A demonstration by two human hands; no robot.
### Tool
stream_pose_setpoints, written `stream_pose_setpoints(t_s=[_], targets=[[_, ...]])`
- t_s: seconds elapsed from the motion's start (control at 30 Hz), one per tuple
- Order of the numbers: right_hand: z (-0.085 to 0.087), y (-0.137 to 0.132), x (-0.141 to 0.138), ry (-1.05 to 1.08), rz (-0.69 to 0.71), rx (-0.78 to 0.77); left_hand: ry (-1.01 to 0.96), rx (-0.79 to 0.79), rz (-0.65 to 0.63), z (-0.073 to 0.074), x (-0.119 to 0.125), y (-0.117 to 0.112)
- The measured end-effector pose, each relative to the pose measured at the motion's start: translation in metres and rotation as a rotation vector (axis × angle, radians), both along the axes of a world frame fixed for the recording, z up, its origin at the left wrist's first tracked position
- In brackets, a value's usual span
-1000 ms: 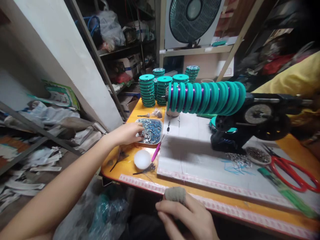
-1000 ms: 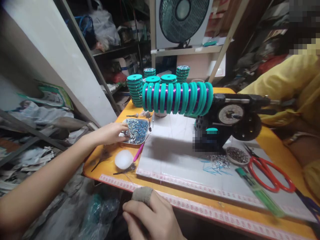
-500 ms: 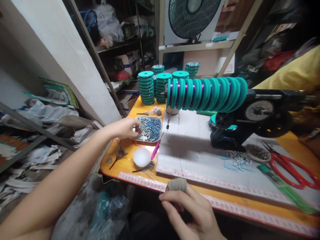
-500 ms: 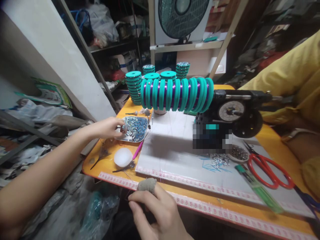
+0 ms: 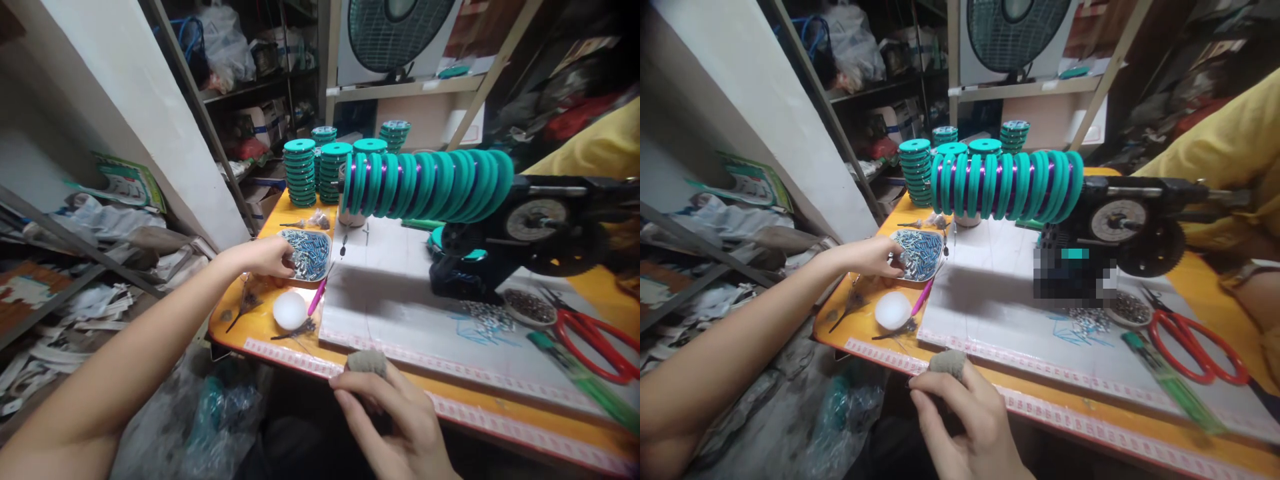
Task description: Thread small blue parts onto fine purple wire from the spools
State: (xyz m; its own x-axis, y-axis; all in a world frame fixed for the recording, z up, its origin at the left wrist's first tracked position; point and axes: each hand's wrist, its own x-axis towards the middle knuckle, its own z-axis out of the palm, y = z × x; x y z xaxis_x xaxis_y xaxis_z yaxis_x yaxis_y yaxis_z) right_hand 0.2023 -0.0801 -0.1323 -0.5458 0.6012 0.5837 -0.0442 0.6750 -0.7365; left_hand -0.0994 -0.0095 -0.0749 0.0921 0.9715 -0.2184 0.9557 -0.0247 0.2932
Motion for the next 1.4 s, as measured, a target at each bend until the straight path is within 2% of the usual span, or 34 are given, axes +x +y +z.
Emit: stream_pose_setpoints(t_s=[0.17,0.27,0.37,0.4,0.47,0.5,0.57,0.63,0.73,0.87,1.03,1.4], targets=[[0.001,0.001,0.003,-0.008,-0.074,0.008,-0.139,0.167,0.114,0.008,0.014,-0.016],[0.001,0.002,0.003,-0.006,-0.098,0.000,-0.289,0.281,0.209,0.011,0.039,-0.046],[0.001,0.002,0.002,0.003,-0.093,-0.016,-0.477,0.327,0.235,0.004,0.070,-0.083],[0.001,0.002,0.001,0.010,-0.091,-0.023,-0.568,0.348,0.243,0.000,0.081,-0.094],[0.001,0.001,0.001,0.013,-0.092,-0.043,-1.014,0.443,0.324,-0.012,0.103,-0.114],[0.002,0.001,0.000,0.018,-0.098,-0.050,-1.217,0.460,0.391,-0.019,0.114,-0.121],[0.004,0.000,0.000,0.030,-0.113,-0.053,-1.560,0.372,0.587,-0.032,0.135,-0.131],[0.007,-0.001,0.000,0.027,-0.114,-0.049,-1.798,0.296,0.718,-0.044,0.152,-0.137],[0.013,-0.001,0.000,-0.023,-0.065,-0.053,-2.000,0.215,0.842,-0.055,0.168,-0.140],[0.019,-0.001,-0.001,-0.092,0.041,-0.201,-2.149,0.126,0.925,-0.062,0.176,-0.143],[0.020,0.000,-0.002,-0.136,0.130,-0.381,-2.159,0.117,0.889,-0.060,0.181,-0.145],[0.022,-0.002,0.000,-0.119,0.138,-0.398,-2.204,0.125,0.926,-0.053,0.184,-0.144]])
